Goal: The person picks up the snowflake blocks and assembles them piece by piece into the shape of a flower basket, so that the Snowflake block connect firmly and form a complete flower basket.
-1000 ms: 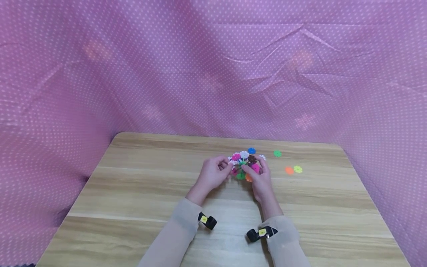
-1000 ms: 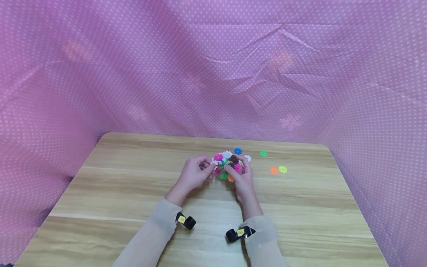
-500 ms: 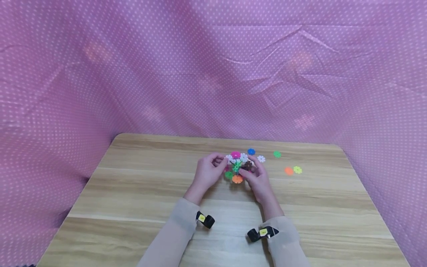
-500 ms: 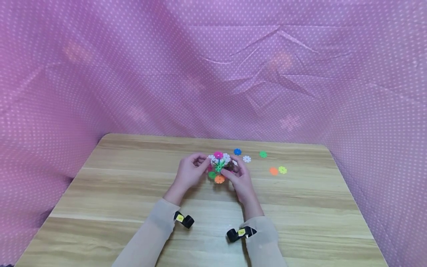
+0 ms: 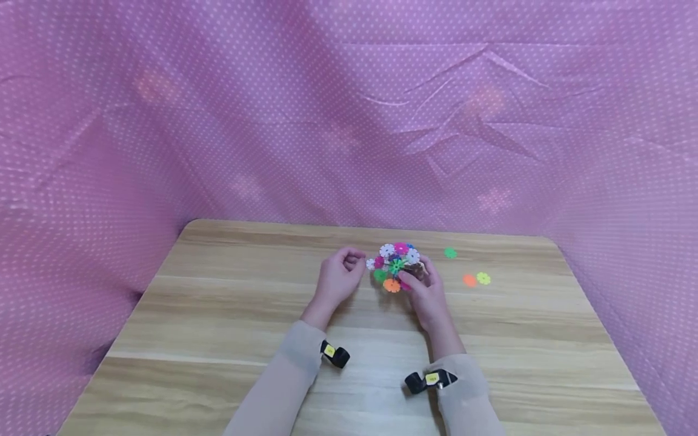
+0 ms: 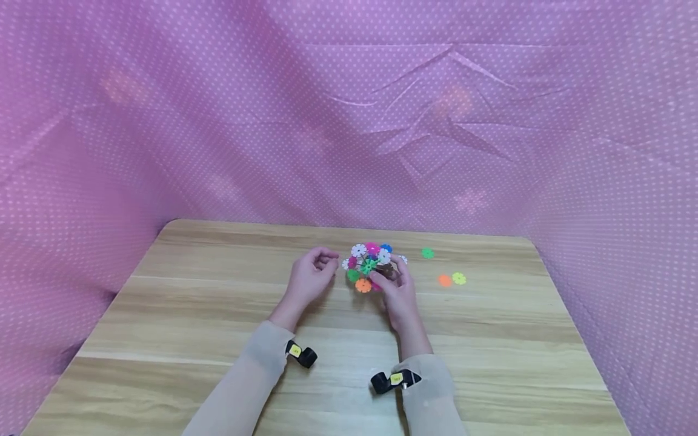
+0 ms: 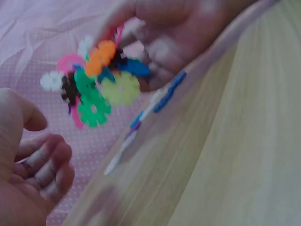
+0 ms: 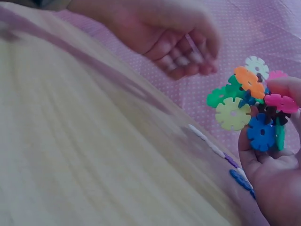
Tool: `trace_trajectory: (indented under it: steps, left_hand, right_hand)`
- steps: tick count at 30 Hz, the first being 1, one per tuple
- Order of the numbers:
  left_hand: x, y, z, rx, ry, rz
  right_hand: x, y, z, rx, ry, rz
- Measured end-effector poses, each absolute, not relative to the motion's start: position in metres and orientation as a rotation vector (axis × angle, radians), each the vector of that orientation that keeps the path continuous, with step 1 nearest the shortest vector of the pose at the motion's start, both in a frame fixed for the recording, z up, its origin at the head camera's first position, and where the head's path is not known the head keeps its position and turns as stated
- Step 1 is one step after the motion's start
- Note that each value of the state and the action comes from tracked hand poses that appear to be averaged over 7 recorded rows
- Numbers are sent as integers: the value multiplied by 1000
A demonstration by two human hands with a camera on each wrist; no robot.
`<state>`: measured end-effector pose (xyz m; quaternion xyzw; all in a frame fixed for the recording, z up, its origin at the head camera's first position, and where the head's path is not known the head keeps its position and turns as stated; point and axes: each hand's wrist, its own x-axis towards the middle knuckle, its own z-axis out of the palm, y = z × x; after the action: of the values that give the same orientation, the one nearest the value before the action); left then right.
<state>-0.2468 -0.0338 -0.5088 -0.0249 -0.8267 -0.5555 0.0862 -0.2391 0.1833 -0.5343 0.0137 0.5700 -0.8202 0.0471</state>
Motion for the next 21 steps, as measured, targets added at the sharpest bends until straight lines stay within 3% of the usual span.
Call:
trace_trajectory:
  steps: [11,21]
  left_hand:
    - [-281,-25,-517,-227,-2873,-1188]
    - [-283,-28,-524,-233,-2969,-1155]
  right_hand:
    - [-242,189,-532,111,1595,-2637]
    - [-242,185,-531,123,1467,-2699]
